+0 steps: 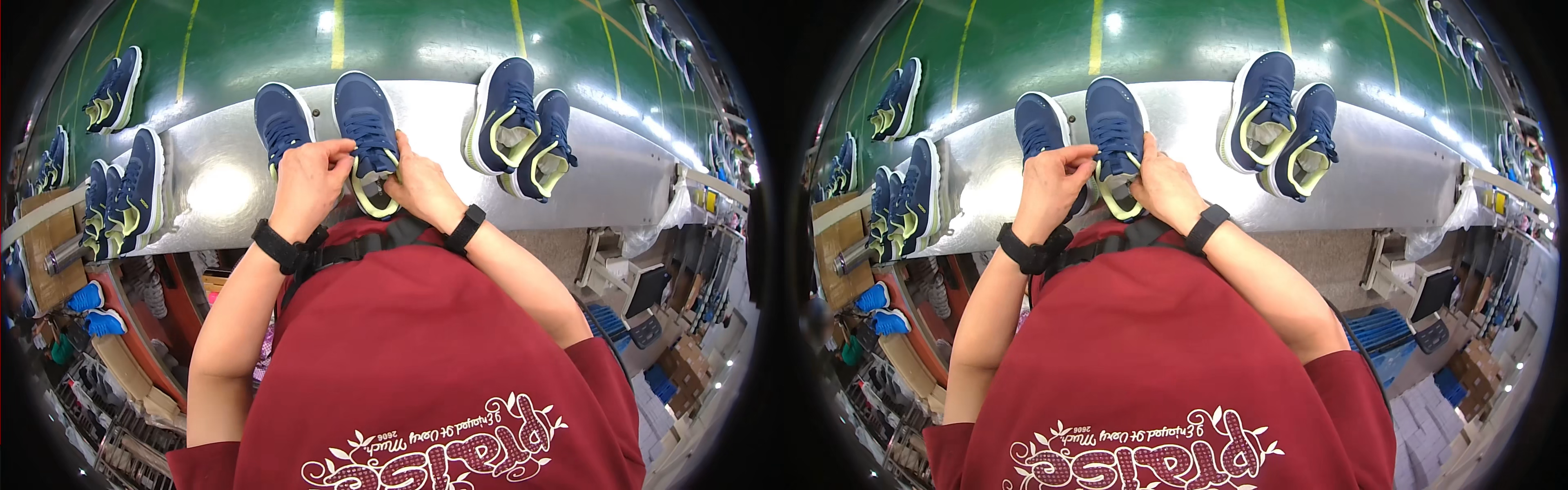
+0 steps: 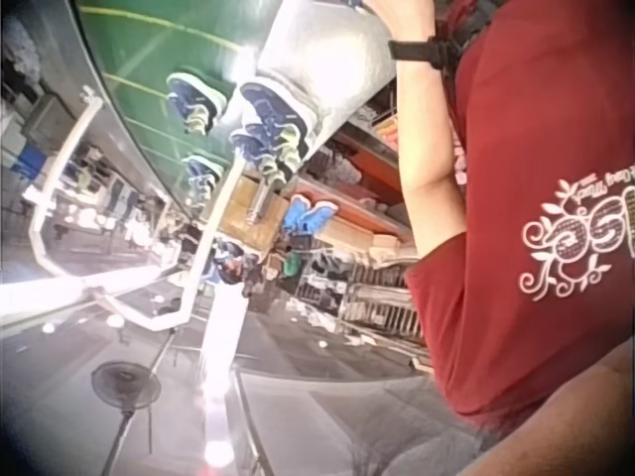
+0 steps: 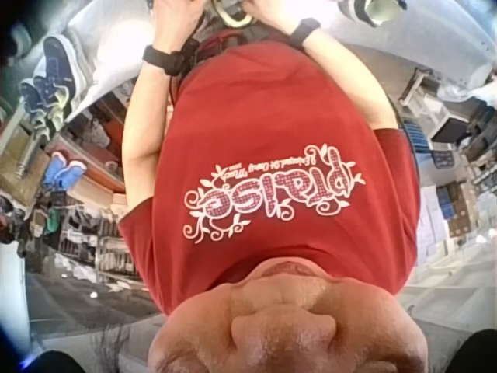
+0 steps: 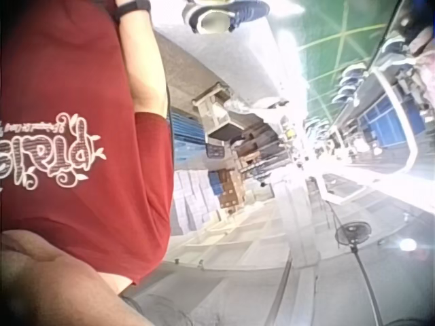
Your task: The person pulls a pair of shoes from a conveyor belt, adjusts the tongues and laces by hand, and places them back onto the belt.
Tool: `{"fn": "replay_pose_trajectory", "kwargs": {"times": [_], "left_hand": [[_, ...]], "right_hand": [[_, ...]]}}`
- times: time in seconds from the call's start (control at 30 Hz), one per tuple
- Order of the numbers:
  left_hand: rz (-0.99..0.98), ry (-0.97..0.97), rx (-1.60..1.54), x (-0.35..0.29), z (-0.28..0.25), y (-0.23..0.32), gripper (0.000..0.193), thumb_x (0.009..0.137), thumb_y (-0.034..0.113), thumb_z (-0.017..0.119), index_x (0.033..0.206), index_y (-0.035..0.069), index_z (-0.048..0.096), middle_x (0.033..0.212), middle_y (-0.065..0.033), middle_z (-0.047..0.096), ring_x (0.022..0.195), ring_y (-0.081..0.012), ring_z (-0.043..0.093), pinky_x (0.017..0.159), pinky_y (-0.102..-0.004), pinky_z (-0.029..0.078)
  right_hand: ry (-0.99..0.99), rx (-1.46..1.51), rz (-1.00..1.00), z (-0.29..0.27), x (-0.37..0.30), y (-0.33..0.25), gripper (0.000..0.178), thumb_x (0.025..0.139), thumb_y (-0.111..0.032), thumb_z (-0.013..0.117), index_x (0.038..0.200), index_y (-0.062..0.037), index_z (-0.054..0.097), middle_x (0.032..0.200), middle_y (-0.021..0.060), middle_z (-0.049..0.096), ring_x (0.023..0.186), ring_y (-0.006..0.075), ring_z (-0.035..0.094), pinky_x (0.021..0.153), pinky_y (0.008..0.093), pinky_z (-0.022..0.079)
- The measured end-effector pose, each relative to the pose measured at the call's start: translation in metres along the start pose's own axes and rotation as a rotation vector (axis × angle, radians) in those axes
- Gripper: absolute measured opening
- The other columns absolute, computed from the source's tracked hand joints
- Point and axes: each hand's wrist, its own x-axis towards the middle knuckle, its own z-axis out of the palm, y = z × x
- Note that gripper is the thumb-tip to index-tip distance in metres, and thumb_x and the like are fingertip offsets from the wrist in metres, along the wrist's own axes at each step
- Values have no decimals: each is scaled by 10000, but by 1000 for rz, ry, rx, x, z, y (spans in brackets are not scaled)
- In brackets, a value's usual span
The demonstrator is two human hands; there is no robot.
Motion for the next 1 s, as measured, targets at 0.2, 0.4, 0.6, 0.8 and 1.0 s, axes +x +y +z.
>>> {"fn": "replay_pose_trajectory", "kwargs": {"times": [0.2,0.4,0.6,0.8,1.0], "left_hand": [[298,157,383,2,15,5,258,695,13,642,952,26,670,693,-98,644,615,-220,642,595,-314,501],[331,278,391,-7,19,-6,252,741,20,637,991,38,662,753,-110,650,608,-258,626,599,-338,499],[189,21,209,-2,-13,-5,280,828,31,595,1104,45,644,807,-137,664,679,-292,644,638,-347,508],[6,-20,13,7,-4,-6,298,838,38,625,1136,25,636,878,-120,695,801,-156,672,711,-275,527],[-16,-57,-45,-6,1,2,605,748,179,757,1250,-50,510,1002,-194,655,896,-268,665,769,-331,538]], "right_hand": [[-63,-19,66,-5,1,-7,683,736,-80,566,1303,188,296,925,311,613,858,428,622,783,446,500],[-47,9,44,-1,-1,-4,670,749,-75,570,1301,185,293,947,304,614,884,429,618,799,447,497],[-217,314,27,-47,7,8,411,847,-121,551,1233,18,516,962,191,666,877,245,662,783,318,495],[114,369,-10,-51,20,-15,210,806,-78,611,992,5,661,818,159,685,740,259,676,702,336,518],[9,226,-55,-56,33,-17,208,816,-104,640,989,8,675,815,138,696,744,195,683,727,291,523]]}}
